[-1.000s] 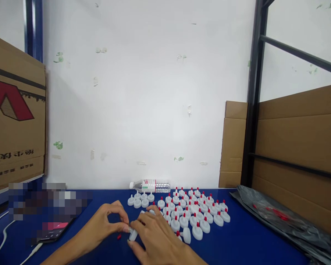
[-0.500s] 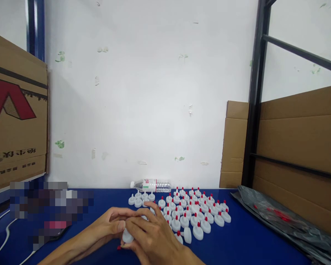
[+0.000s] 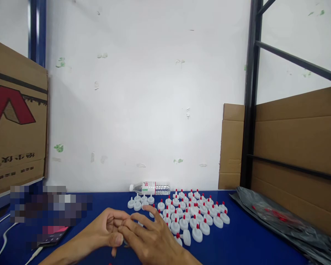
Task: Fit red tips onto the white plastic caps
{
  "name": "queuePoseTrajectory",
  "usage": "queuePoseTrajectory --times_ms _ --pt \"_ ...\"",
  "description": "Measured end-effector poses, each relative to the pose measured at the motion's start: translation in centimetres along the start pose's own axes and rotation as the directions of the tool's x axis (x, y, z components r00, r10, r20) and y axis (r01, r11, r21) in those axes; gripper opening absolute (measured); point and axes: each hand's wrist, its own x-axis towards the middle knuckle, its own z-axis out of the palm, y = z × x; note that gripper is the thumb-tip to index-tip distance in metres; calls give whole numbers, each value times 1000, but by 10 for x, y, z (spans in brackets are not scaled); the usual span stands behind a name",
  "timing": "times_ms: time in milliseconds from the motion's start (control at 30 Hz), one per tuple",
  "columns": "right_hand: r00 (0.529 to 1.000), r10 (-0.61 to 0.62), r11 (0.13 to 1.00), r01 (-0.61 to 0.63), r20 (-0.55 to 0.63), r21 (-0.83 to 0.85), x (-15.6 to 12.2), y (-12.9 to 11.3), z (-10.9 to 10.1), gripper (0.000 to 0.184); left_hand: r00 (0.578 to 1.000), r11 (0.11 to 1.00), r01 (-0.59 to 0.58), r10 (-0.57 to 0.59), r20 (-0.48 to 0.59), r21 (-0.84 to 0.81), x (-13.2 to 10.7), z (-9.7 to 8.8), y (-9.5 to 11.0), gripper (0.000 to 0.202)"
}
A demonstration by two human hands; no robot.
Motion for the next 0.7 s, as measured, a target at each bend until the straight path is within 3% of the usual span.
queuePoseTrajectory --times_ms 200,267,333,433,500,567,700 --pt "998 43 998 -45 46 37 -1 0 7 24 998 996 -45 48 -33 75 5 1 -5 64" --pt "986 133 984 -143 97 107 -2 -1 11 18 995 982 -5 24 -98 191 4 -1 -7 70" --pt "960 206 955 -240 190 176 -5 -1 13 17 983 905 54 27 -182 422 1 -3 -7 69" --pt "913 236 918 -322 333 231 -8 0 9 15 965 655 103 117 -236 748 -9 -9 -1 50" --pt "874 253 898 -372 414 236 -9 1 5 15 951 474 102 212 -226 874 -15 -13 5 40" --pt "831 263 882 -413 489 228 -10 2 3 14 948 271 106 264 -179 957 -19 -13 7 43" --pt "766 247 875 -439 594 203 -15 2 9 15 991 -116 109 88 -99 987 -26 0 -5 43"
